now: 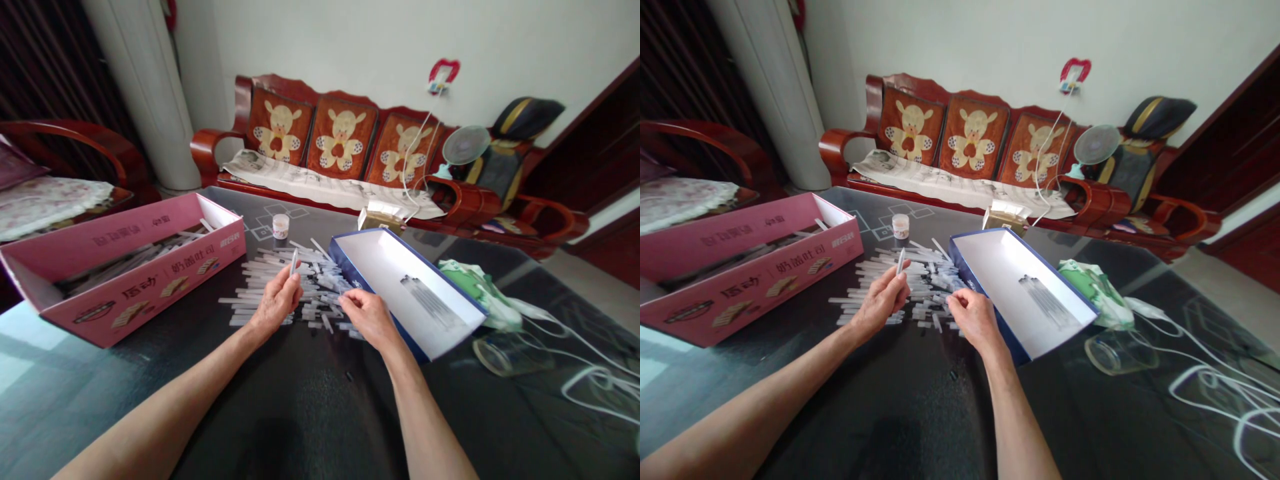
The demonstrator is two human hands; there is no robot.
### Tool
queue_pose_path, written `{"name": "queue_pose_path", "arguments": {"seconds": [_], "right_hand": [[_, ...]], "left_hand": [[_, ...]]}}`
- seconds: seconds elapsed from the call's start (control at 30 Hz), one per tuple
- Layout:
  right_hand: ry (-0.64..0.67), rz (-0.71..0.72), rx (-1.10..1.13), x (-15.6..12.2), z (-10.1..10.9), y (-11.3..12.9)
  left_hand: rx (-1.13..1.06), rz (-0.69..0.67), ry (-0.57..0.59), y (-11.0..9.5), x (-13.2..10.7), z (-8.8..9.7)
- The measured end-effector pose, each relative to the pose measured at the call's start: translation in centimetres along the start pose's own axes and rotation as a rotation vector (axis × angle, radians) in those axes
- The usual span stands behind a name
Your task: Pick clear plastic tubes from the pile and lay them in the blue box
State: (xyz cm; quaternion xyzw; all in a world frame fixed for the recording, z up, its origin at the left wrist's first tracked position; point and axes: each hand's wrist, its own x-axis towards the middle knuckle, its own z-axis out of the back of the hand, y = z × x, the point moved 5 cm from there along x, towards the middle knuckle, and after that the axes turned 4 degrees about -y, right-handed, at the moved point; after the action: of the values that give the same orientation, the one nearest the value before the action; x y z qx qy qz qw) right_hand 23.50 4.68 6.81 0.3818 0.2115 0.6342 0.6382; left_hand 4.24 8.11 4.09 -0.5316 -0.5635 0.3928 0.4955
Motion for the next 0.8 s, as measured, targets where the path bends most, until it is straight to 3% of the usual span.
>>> {"name": "queue_pose_path", "arguments": {"seconds": [0.13, 0.27, 0.37, 0.5, 0.67, 0.8], "right_hand": [[0.071, 0.088, -0.236, -0.9, -1.2, 0.9], [0.054, 0.144, -0.403, -1.6, -2.8, 1.6], [0.052, 0.137, -0.474, -1.7, -3.4, 1.4], [0.077, 0.125, -0.498, -1.6, -3.5, 1.2], [-0.006, 0.158, -0.246, -1.0, -2.2, 1.8], [0.015, -0.044, 0.247, -0.3, -1.9, 0.8]], "left_hand": [[0.46, -0.204, 0.07, -0.4, -0.4, -0.2], [0.906, -0.496, 0.121, -0.5, -1.1, -0.9], [0.988, -0.62, 0.158, -0.2, -1.5, -1.4], [0.984, -0.663, 0.187, 0.0, -1.8, -1.6], [0.937, -0.681, 0.188, 0.0, -2.0, -1.5], [0.918, -0.712, 0.192, -0.2, -2.2, -1.6]]}}
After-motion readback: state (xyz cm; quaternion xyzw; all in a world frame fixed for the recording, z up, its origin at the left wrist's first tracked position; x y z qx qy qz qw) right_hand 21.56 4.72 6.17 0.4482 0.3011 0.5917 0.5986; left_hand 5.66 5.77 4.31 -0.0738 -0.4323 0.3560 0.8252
